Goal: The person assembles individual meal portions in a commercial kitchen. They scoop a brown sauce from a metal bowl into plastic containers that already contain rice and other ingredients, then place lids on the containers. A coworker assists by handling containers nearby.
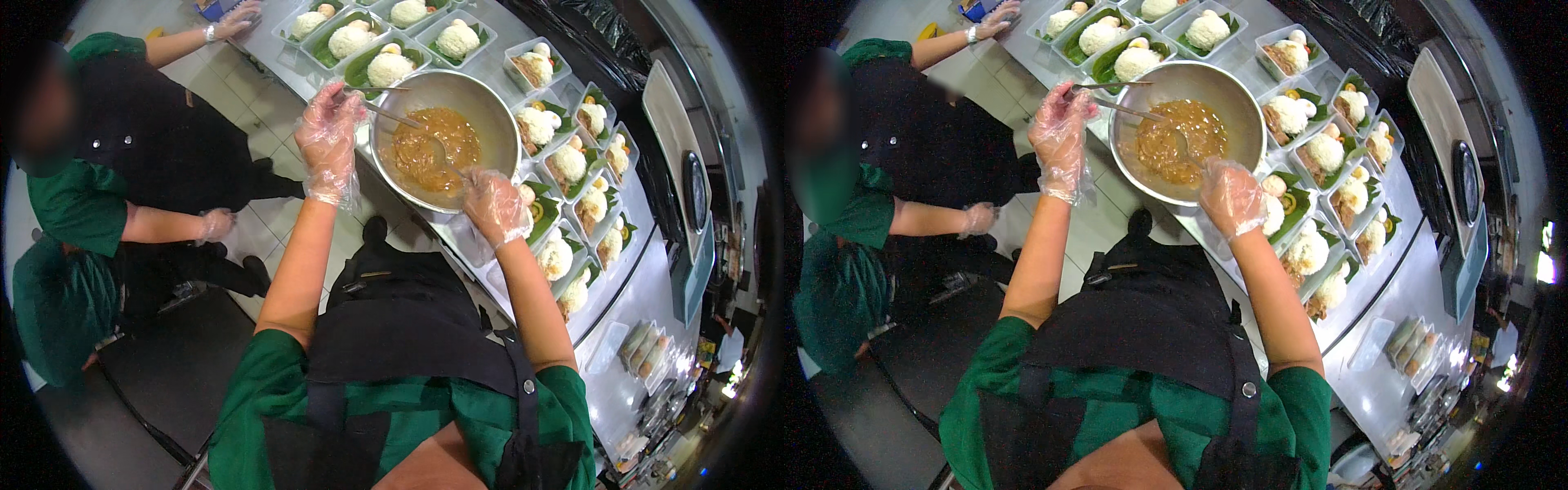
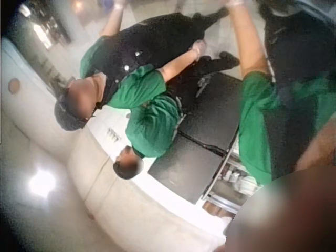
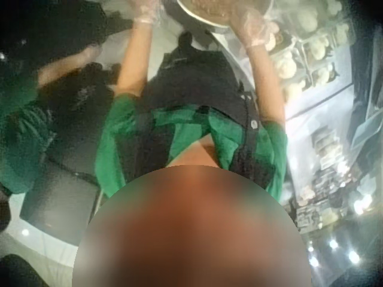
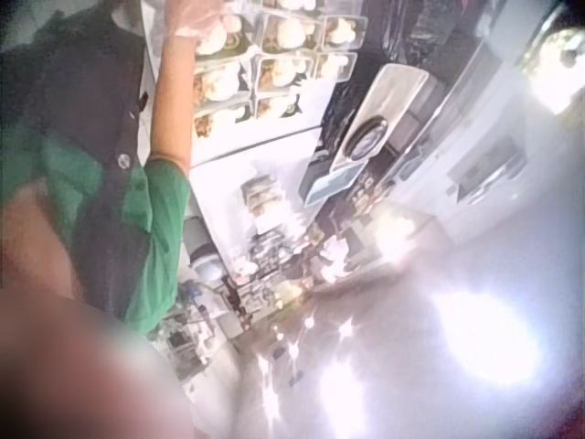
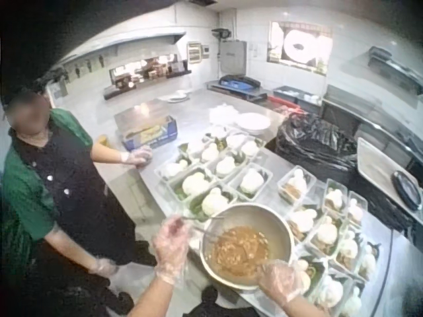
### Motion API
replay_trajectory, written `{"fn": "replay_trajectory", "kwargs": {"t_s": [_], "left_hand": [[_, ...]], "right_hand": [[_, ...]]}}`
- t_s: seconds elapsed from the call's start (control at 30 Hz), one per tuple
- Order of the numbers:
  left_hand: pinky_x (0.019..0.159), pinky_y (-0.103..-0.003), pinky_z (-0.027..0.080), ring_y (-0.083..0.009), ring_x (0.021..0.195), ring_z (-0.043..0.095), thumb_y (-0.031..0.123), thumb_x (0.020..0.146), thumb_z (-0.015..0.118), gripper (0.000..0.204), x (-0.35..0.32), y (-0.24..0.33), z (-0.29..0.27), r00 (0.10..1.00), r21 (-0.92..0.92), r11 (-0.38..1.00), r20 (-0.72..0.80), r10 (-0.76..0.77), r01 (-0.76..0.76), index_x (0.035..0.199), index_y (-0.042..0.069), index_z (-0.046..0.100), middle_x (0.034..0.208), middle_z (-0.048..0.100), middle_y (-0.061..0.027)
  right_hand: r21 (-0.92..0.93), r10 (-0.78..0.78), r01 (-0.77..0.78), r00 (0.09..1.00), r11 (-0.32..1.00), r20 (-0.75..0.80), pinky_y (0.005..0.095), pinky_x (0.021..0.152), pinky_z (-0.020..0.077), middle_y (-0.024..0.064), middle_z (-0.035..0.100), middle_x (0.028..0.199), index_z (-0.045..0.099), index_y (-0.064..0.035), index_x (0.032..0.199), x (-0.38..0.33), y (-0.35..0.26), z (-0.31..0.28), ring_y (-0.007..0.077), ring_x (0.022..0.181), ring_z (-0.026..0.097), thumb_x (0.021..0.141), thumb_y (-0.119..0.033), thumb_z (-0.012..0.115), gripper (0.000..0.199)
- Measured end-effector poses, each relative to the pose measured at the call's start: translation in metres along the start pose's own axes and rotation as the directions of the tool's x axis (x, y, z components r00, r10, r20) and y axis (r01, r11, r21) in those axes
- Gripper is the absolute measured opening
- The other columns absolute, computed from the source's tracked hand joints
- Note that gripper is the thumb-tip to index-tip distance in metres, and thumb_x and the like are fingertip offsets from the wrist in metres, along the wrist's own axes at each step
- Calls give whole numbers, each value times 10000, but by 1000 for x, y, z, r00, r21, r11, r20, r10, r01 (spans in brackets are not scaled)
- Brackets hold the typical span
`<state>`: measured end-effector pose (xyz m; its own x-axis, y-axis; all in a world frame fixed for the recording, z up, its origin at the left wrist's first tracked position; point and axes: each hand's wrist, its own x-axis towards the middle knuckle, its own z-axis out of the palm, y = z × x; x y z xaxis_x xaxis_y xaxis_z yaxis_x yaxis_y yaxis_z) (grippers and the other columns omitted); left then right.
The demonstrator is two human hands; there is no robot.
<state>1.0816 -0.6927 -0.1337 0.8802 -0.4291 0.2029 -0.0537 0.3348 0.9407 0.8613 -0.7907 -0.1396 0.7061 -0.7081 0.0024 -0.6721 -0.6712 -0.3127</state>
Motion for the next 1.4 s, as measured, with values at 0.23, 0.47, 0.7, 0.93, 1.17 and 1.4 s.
{"fn": "replay_trajectory", "kwargs": {"t_s": [0.23, 0.47, 0.7, 0.93, 1.17, 1.4], "left_hand": [[651, -295, 573, -181, 700, 638, -1, 846, 626, 268, 10, -9, -1, 959, -242, 945, -122, -255, 220, 1085, -66, 523, 900, 605, -114], [653, -311, 582, -207, 706, 636, 3, 850, 617, 260, 15, -30, 1, 929, -318, 905, -142, -341, 284, 1063, -72, 489, 899, 585, -131], [699, -312, 574, -212, 749, 637, 30, 867, 610, 265, -3, -40, 4, 931, -320, 897, -100, -352, 305, 1087, -55, 490, 953, 583, -134], [534, -218, 478, -132, 677, 608, 57, 862, 635, 260, -13, -51, -3, 946, -156, 937, -46, -322, 312, 1076, -29, 515, 905, 598, -93], [539, -209, 452, -109, 652, 568, 33, 864, 624, 247, -24, -55, -5, 942, -226, 923, -49, -331, 312, 1079, -10, 509, 877, 585, -75], [594, -221, 507, -109, 670, 597, 111, 848, 674, 310, -22, -64, -6, 946, -14, 952, -104, -307, 307, 1100, -2, 533, 940, 592, -65]], "right_hand": [[-75, 112, -115, 993, 991, -35, 438, 673, 504, 161, 656, 821, 649, -149, 987, 7, 23, -3, 330, 759, 642, 788, -175, 553, 222], [1, -56, 57, 996, 998, -71, 452, 634, 502, 169, 627, 744, 628, -104, 986, -13, -13, 6, 333, 709, 629, 757, -121, 564, 238], [-36, -12, 13, 999, 999, 31, 450, 649, 498, 165, 637, 757, 640, -103, 1010, -33, -42, -7, 345, 708, 628, 776, -115, 573, 245], [203, 80, -80, 997, 976, 8, 425, 698, 498, 197, 645, 841, 661, -79, 938, -51, -25, -6, 356, 799, 625, 814, -119, 573, 157], [587, 165, -307, 945, 749, 284, 367, 723, 487, 200, 663, 830, 681, -23, 928, -32, 0, 1, 291, 771, 657, 837, -183, 575, 212], [167, 27, -40, 997, 985, 79, 437, 684, 519, 163, 666, 873, 639, -134, 1041, -50, -21, -18, 347, 741, 635, 810, -160, 532, 256]]}}
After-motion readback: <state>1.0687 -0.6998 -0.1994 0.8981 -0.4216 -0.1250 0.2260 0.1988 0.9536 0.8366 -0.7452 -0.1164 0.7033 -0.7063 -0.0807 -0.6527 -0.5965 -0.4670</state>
